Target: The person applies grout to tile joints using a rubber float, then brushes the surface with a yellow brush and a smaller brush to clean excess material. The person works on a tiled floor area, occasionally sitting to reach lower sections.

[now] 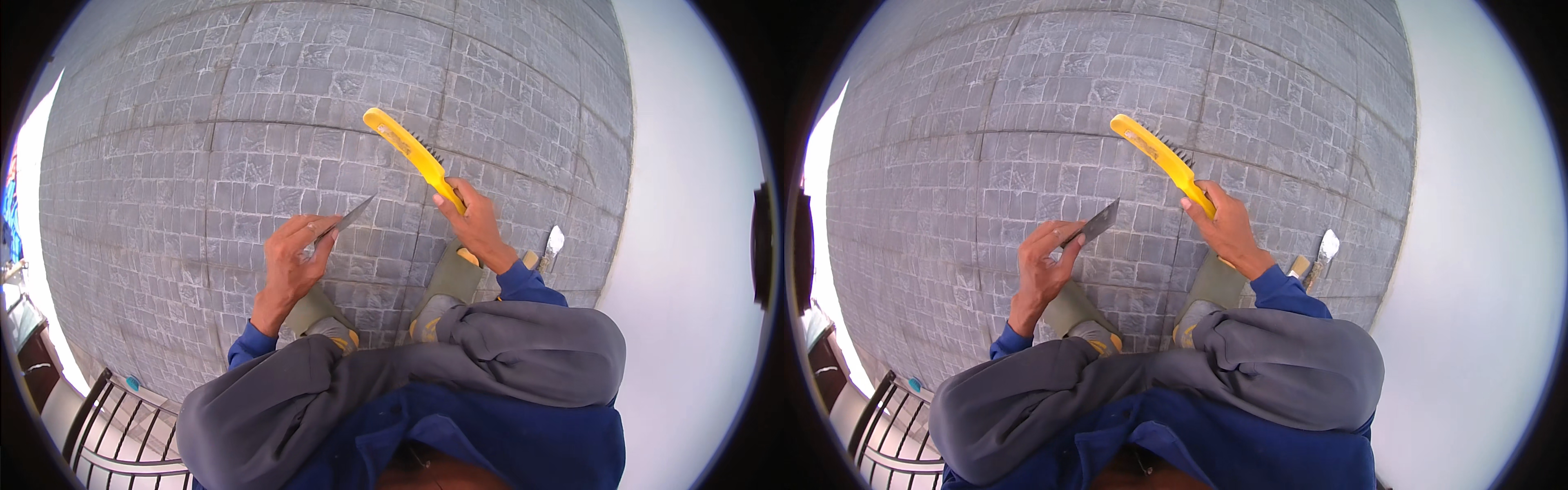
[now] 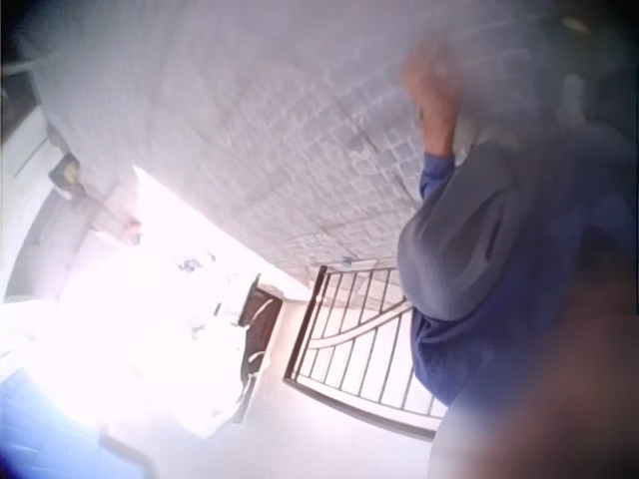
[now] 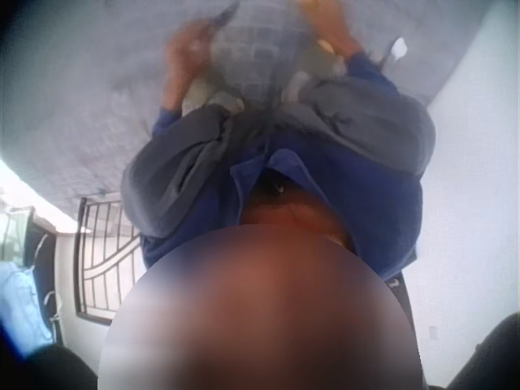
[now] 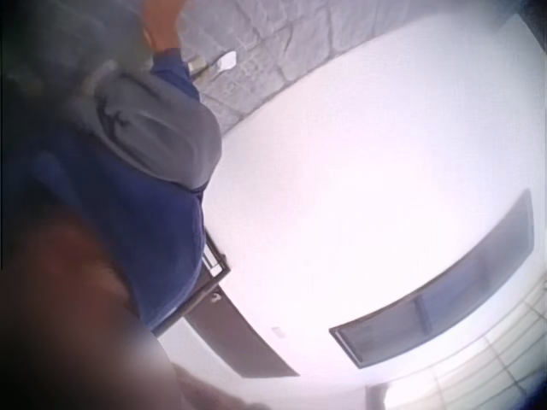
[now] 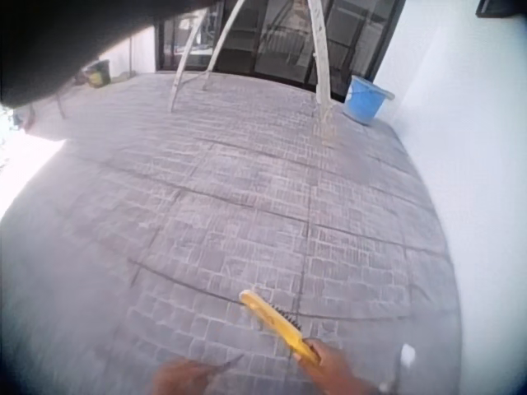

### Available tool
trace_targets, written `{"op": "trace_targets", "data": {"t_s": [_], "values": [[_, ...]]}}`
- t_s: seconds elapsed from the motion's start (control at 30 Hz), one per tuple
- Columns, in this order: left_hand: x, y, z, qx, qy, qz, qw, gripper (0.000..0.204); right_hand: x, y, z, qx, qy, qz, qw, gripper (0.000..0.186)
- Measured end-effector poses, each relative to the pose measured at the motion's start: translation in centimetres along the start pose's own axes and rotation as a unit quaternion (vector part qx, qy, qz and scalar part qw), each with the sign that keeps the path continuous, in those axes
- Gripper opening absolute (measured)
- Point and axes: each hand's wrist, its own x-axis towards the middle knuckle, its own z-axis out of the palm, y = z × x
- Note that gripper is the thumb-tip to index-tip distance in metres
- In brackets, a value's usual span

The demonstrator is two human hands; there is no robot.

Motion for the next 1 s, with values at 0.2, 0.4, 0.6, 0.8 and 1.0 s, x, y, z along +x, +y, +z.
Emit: {"op": "trace_targets", "data": {"t_s": [0.2,0.4,0.6,0.8,1.0], "values": [[-1.0,-3.2,2.1,-0.302,-0.139,-0.386,0.860,0.019,-0.8,2.1,2.5,0.123,-0.064,0.098,0.986,0.044],[-2.5,-3.8,3.5,-0.336,-0.183,-0.394,0.836,0.021,-1.1,1.4,2.5,0.149,-0.083,0.090,0.981,0.047],[-1.7,-2.1,4.1,-0.351,-0.259,-0.357,0.826,0.021,-1.5,0.5,3.5,0.307,-0.122,0.070,0.941,0.043],[-2.3,-1.9,4.9,-0.288,-0.295,-0.350,0.841,0.022,-0.9,1.6,3.3,0.233,-0.091,0.065,0.966,0.037],[-2.7,-3.3,4.7,-0.296,-0.203,-0.371,0.856,0.023,-0.5,2.6,2.3,0.271,-0.014,0.094,0.958,0.036]]}}
